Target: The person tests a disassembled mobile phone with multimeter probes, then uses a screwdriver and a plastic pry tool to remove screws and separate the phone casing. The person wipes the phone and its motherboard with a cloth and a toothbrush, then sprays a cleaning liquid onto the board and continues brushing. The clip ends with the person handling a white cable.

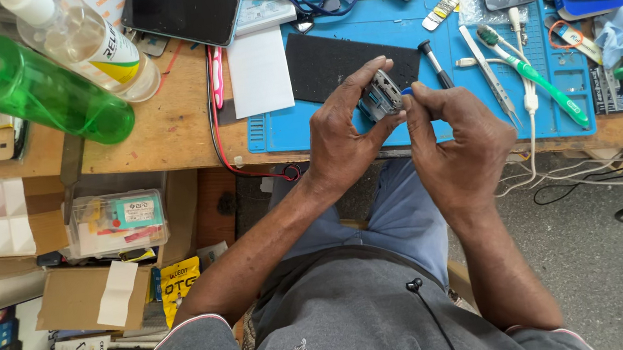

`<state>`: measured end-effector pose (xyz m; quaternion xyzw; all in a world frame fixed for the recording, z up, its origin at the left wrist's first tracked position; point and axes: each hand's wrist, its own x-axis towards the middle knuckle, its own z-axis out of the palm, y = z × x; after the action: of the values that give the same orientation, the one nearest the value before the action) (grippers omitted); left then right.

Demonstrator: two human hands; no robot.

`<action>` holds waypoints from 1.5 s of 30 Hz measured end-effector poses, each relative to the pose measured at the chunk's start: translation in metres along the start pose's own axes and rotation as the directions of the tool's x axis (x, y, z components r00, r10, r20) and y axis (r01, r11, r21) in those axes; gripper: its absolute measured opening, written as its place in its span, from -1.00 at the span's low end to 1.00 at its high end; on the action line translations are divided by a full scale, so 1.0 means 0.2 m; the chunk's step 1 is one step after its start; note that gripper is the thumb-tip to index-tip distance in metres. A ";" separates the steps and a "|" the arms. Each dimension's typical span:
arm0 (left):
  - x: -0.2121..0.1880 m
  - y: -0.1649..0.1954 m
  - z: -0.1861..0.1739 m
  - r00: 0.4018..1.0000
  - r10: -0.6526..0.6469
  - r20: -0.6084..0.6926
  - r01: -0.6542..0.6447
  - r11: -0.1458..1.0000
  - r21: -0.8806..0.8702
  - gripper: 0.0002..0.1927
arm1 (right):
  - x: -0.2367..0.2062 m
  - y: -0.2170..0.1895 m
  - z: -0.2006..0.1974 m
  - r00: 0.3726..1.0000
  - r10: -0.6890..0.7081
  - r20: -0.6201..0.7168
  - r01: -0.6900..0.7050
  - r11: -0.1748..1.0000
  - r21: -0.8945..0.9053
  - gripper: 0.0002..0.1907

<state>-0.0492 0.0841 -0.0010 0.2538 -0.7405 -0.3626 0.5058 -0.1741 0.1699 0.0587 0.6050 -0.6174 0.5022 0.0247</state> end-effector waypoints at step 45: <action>0.04 -0.24 -0.18 0.927 -0.232 0.295 0.356 0.297 -0.886 -0.16 | 0.12 0.56 -0.20 0.971 0.140 0.191 -0.102 0.975 -0.198 -0.51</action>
<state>-0.0185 0.0382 -0.0268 0.0341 -0.3719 -0.8154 0.4424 -0.2902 0.1524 0.0267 0.6093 -0.6969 0.3780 -0.0130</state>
